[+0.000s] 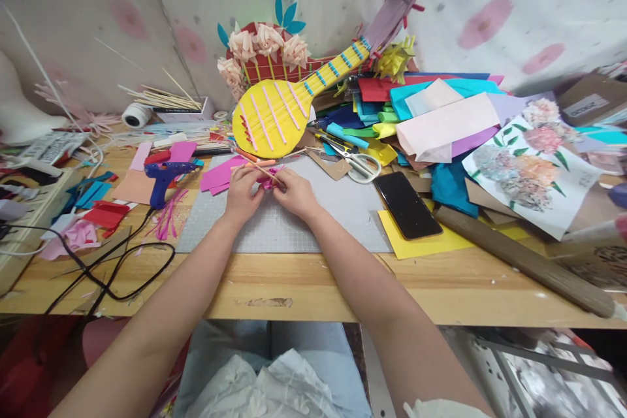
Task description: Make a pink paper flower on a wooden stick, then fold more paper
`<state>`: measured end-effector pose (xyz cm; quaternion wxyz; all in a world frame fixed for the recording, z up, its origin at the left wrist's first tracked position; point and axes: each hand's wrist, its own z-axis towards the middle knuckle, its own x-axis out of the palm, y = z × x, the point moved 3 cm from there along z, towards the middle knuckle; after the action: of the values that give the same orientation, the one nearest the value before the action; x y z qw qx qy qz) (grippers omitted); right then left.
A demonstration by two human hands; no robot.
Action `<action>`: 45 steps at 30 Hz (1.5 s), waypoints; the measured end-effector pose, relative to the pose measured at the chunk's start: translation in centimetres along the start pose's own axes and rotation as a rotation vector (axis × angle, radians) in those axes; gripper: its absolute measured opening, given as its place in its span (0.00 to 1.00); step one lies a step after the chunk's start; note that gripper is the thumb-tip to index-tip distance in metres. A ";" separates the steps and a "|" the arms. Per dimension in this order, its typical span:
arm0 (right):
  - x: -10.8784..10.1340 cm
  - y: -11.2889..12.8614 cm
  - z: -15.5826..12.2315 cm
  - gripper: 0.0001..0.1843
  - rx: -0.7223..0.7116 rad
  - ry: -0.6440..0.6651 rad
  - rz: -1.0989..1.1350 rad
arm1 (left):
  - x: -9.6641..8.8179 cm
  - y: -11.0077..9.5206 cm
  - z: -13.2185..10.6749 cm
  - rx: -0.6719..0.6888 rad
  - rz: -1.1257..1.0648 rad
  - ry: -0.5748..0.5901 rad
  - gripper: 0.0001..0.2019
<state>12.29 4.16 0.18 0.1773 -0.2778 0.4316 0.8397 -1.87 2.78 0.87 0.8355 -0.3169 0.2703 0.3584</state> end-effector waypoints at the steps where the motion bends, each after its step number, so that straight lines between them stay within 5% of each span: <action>1: 0.0 0.0 0.0 0.06 0.006 0.008 0.000 | 0.0 0.0 0.0 0.009 0.000 -0.002 0.14; 20: 0.2 -0.2 -0.2 0.11 0.118 0.100 0.008 | 0.6 -0.1 -0.2 -0.104 -0.031 0.097 0.18; 36: 0.9 -0.7 0.2 0.09 0.170 0.100 0.204 | 0.6 0.4 -0.2 -0.144 -0.080 0.048 0.15; 45: 0.5 -0.9 0.5 0.06 0.205 0.043 0.308 | 0.6 1.3 -0.3 -0.282 -0.225 0.006 0.17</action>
<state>12.18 5.05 -0.46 0.0648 -0.2066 0.5559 0.8026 -2.61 3.58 -0.16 0.8167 -0.4603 0.1829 0.2961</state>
